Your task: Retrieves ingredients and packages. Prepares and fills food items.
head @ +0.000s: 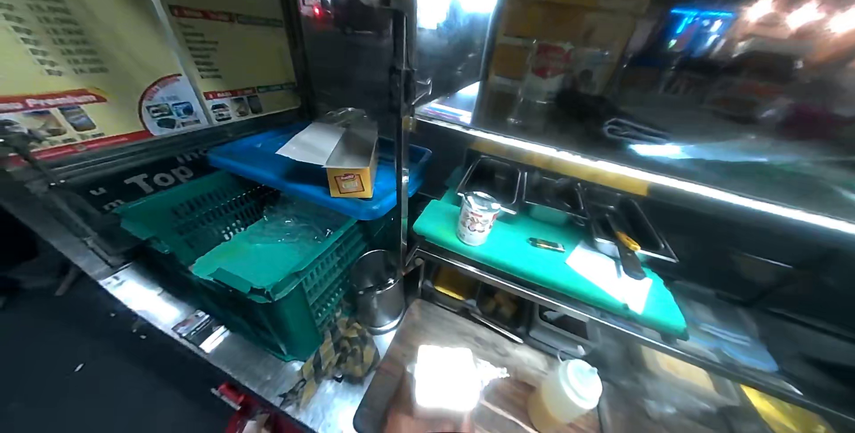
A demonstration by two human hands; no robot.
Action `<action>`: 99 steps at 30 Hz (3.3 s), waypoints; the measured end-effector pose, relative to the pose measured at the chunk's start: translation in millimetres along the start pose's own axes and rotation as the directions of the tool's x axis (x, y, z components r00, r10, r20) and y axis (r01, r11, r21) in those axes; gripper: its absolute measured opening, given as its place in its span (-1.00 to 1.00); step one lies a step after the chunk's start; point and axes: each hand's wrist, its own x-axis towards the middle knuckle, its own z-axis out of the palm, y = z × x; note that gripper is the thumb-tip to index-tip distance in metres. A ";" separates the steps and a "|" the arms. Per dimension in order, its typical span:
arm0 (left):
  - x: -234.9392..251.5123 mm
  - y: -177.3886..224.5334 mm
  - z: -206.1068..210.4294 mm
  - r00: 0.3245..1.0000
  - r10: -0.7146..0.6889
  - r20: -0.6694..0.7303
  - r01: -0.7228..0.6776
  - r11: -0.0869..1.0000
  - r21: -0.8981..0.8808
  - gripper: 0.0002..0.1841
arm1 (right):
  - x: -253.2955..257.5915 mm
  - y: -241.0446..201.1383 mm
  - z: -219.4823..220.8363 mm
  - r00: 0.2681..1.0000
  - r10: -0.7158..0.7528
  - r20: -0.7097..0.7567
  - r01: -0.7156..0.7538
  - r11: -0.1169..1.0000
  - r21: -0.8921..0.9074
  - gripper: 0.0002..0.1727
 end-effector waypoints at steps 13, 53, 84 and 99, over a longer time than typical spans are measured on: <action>-60.4 92.0 -23.7 0.657 -0.690 0.304 0.737 0.506 -0.447 -0.26 | -25.6 -130.8 -54.1 0.956 0.261 0.136 -0.263 0.965 -0.002 -0.25; -28.1 171.5 -69.3 0.991 0.113 -0.072 -0.103 0.985 0.136 -0.64 | 60.6 -158.2 -106.0 0.904 -0.307 0.297 0.340 0.938 -0.067 -0.24; 27.8 83.2 -55.6 0.878 0.329 0.349 -0.359 0.933 0.023 0.01 | 18.9 -195.8 -47.6 0.918 -0.190 -0.348 0.096 0.958 -0.270 -0.75; 56.3 88.4 -79.0 0.716 0.407 0.567 -0.426 0.899 -0.107 0.31 | 29.5 -200.5 -22.3 0.952 -0.055 -0.301 -0.098 0.876 -0.472 -0.84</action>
